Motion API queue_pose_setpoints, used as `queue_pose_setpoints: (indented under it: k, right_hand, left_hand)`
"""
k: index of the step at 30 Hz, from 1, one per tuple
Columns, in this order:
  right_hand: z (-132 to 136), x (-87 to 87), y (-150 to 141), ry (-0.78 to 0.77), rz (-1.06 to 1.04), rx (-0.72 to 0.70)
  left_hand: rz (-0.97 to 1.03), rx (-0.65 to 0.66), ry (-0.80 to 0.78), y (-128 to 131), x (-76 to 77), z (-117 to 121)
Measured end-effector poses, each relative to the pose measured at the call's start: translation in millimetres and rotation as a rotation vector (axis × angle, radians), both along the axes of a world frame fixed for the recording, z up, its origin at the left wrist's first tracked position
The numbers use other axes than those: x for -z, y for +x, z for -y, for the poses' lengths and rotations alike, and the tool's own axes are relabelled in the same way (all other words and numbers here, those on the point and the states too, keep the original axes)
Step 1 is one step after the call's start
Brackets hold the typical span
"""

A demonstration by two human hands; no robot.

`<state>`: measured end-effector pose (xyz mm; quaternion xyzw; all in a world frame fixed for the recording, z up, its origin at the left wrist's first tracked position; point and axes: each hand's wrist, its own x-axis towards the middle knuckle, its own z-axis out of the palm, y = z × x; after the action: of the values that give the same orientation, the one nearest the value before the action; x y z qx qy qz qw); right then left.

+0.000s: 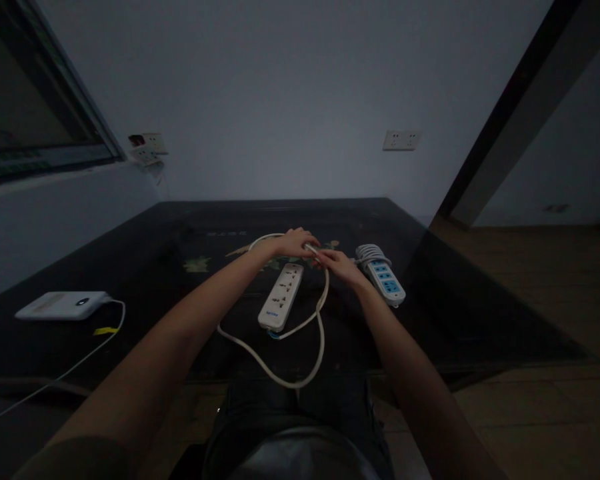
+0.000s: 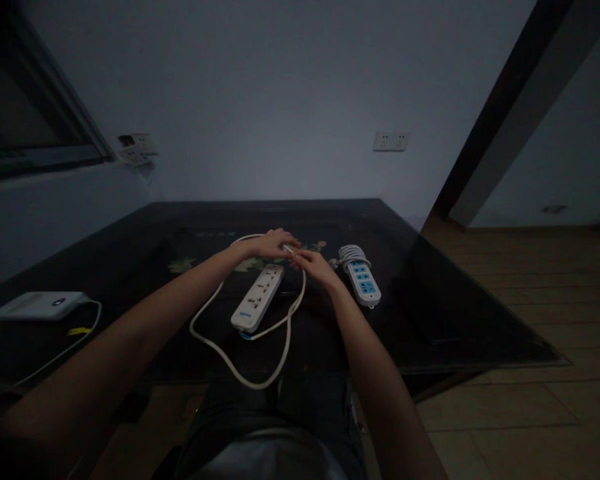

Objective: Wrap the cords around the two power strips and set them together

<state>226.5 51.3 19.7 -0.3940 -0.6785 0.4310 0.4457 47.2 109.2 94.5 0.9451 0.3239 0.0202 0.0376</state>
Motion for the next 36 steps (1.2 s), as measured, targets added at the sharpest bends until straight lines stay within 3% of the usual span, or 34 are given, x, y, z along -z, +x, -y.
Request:
queue_pose_setpoints:
  k: [3, 5, 7, 9, 11, 16, 21, 28, 32, 36]
  right_hand:
    - [1, -0.4, -2, -0.015, 0.023, -0.042]
    - [1, -0.4, -4, -0.029, 0.039, -0.034]
    - [1, -0.5, -5, -0.027, 0.044, -0.021]
    - [2, -1.0, -7, -0.022, 0.042, -0.008]
    - [3, -1.6, -8, -0.019, 0.038, 0.001]
    - [5, -2.7, -9, -0.013, 0.032, 0.004]
    - [3, -1.9, -7, -0.009, -0.016, 0.032]
    - [-7, 5.7, -5, -0.007, -0.018, 0.136]
    - [-7, 11.1, -7, -0.025, 0.026, 0.179]
    - [-5, 15.0, -8, -0.045, 0.084, 0.216]
  left_hand:
    - [0.144, 0.016, 0.029, -9, 5.4, 8]
    - [0.351, -0.001, 0.095, -18, 12.3, 17]
    - [0.598, -0.141, 0.089, -29, 22.4, 27]
    - [0.763, -0.352, -0.028, -37, 34.3, 35]
    - [0.795, -0.453, -0.137, -42, 45.0, 39]
    - [0.827, -0.447, -0.442, -28, 53.7, 39]
    - [0.920, -0.432, -0.671, -12, 43.0, 42]
    - [0.966, -0.414, -0.876, -22, 22.4, 64]
    - [0.927, -0.262, -0.925, -30, -2.7, 85]
    - [0.947, -0.148, -0.856, -36, -42.2, 109]
